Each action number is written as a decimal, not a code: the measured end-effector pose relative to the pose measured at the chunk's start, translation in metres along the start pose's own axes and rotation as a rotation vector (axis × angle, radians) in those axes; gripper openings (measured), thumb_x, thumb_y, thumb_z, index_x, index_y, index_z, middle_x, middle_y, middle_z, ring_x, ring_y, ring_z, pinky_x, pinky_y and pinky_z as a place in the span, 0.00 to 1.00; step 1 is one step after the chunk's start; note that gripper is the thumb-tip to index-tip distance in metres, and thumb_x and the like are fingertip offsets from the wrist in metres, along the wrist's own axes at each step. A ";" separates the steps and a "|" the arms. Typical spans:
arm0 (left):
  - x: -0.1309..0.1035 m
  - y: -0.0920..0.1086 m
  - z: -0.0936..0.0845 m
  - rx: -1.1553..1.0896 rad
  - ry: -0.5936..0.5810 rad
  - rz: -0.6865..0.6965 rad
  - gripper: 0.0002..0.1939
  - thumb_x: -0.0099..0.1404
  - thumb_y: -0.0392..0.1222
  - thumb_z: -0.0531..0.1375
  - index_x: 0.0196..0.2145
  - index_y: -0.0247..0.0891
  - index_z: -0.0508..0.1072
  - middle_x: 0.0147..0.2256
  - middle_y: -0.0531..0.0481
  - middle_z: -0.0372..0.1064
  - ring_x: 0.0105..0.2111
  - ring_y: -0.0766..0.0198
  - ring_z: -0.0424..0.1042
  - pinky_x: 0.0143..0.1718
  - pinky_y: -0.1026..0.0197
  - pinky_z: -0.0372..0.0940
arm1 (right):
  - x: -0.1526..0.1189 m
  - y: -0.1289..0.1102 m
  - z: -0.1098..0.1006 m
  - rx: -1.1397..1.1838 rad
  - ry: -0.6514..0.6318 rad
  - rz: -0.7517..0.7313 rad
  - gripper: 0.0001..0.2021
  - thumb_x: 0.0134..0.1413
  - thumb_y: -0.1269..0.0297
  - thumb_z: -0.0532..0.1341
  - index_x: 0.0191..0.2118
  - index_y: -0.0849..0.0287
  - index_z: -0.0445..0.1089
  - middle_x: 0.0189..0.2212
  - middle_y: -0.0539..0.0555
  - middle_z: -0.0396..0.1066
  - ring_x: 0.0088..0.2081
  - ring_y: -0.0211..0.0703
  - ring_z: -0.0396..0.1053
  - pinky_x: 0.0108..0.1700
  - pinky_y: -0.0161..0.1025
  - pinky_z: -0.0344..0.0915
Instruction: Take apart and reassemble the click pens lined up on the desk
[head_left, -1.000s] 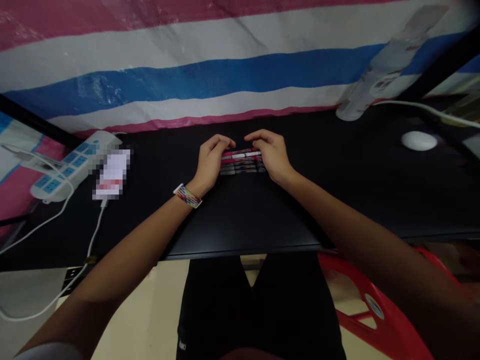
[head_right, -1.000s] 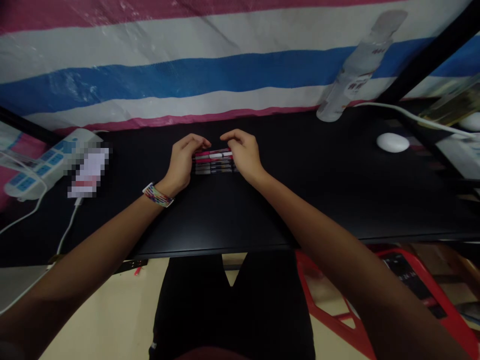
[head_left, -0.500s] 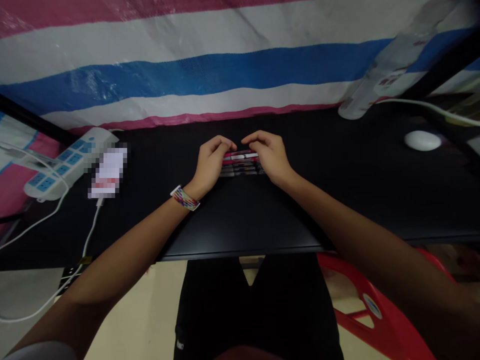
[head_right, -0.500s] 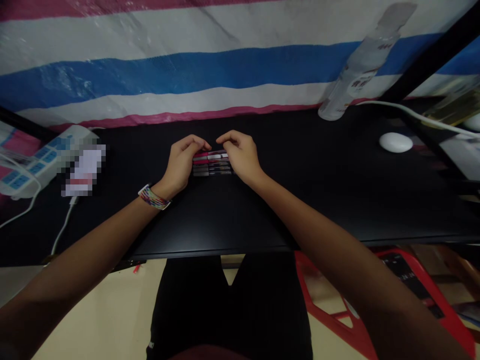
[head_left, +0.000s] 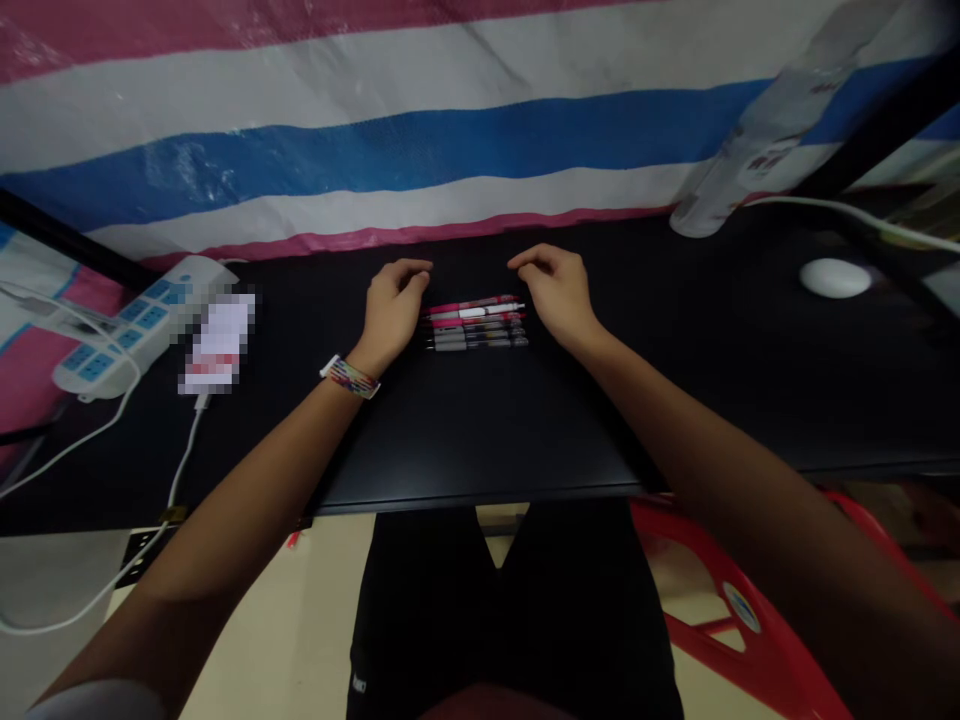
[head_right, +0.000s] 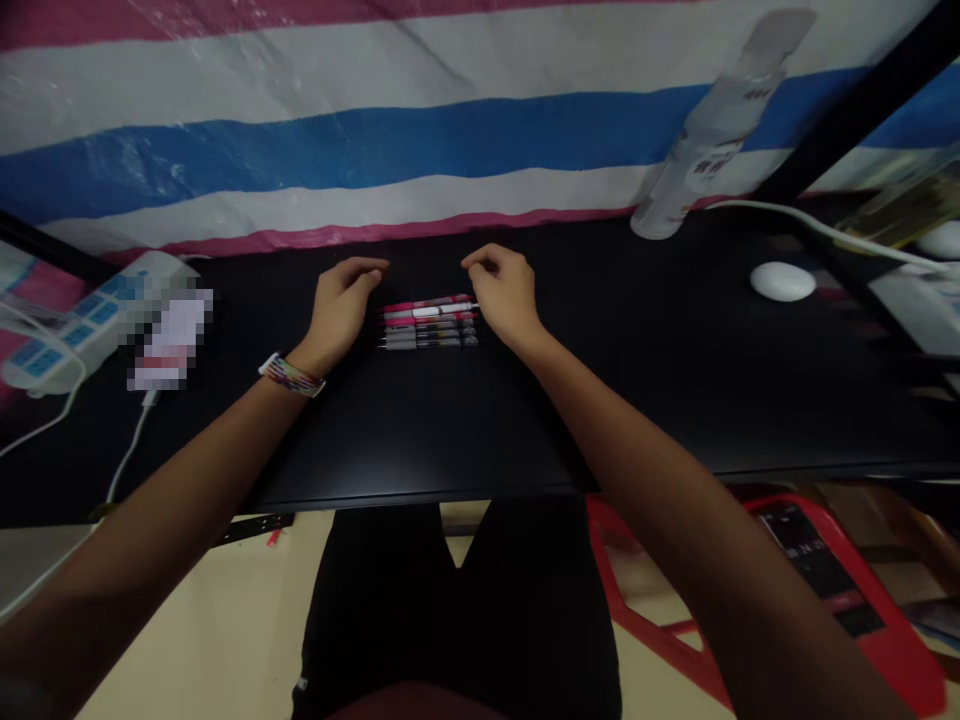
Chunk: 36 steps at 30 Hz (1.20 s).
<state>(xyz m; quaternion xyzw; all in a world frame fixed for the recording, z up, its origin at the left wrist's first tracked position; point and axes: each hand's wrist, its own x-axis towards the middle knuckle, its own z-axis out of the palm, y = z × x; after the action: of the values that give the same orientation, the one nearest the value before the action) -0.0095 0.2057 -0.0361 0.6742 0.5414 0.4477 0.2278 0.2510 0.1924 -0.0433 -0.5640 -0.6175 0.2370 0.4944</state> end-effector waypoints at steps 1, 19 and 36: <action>0.005 -0.008 -0.004 0.056 0.018 -0.016 0.12 0.70 0.42 0.64 0.48 0.43 0.85 0.52 0.43 0.84 0.57 0.46 0.79 0.68 0.43 0.69 | 0.003 0.004 -0.002 -0.021 0.010 -0.004 0.12 0.62 0.70 0.60 0.41 0.52 0.82 0.42 0.55 0.84 0.47 0.55 0.80 0.56 0.53 0.76; 0.027 -0.055 -0.035 0.469 -0.119 -0.055 0.39 0.68 0.70 0.65 0.72 0.56 0.77 0.78 0.40 0.64 0.83 0.25 0.46 0.80 0.19 0.32 | 0.024 0.046 -0.003 -0.269 0.000 -0.121 0.16 0.63 0.76 0.64 0.51 0.58 0.84 0.55 0.66 0.82 0.62 0.68 0.78 0.72 0.67 0.69; 0.028 -0.015 -0.050 0.849 -0.401 -0.128 0.48 0.78 0.77 0.39 0.87 0.55 0.48 0.87 0.50 0.38 0.86 0.32 0.37 0.84 0.26 0.34 | 0.043 0.049 -0.047 -0.658 -0.378 -0.185 0.34 0.82 0.43 0.47 0.83 0.45 0.65 0.83 0.49 0.60 0.84 0.71 0.54 0.82 0.78 0.52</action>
<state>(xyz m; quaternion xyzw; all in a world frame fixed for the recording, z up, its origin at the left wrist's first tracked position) -0.0593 0.2276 -0.0136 0.7461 0.6624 0.0327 0.0592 0.3204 0.2329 -0.0518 -0.5806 -0.7890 0.0803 0.1842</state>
